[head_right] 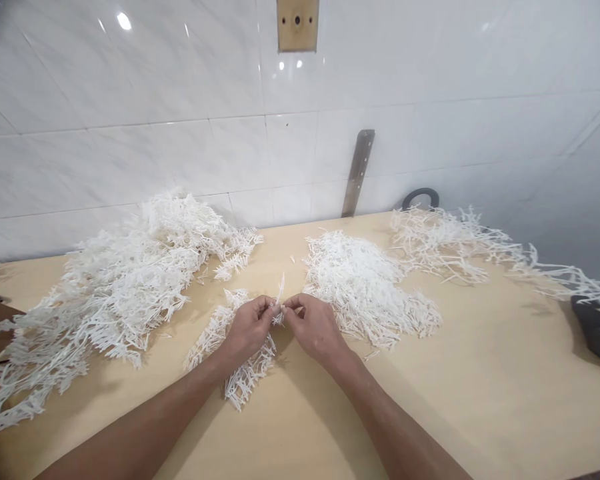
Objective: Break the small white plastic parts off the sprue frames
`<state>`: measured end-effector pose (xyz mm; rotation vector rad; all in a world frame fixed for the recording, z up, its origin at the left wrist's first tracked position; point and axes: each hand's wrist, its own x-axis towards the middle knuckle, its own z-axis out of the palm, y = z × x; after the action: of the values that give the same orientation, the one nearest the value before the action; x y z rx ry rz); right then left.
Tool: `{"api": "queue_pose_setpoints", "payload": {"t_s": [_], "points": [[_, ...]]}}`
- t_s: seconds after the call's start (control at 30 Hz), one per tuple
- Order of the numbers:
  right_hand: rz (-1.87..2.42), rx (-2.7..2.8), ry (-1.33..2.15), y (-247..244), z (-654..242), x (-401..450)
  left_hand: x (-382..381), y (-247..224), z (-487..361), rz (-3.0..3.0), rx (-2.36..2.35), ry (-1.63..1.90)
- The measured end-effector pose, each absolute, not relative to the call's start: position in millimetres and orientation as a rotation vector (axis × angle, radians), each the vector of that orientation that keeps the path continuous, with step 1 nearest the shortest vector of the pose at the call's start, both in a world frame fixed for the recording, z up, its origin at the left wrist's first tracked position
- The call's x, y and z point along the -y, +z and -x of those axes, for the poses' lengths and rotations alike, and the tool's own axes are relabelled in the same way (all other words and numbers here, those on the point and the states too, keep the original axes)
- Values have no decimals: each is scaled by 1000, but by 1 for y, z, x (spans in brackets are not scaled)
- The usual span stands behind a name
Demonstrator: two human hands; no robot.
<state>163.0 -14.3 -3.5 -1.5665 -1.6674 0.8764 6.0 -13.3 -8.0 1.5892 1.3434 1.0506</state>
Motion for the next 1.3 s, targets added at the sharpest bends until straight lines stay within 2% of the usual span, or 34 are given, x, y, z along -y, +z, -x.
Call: {"api": "queue_pose_setpoints", "payload": {"t_s": [0.43,1.3], "points": [[1452,1578,1152,-7,-169,15,12,-11,-5,-1614,-1371,1020],[1420,1513,1205,-11,-168,13,13,-11,-5,-1602,-1324,1044]]}}
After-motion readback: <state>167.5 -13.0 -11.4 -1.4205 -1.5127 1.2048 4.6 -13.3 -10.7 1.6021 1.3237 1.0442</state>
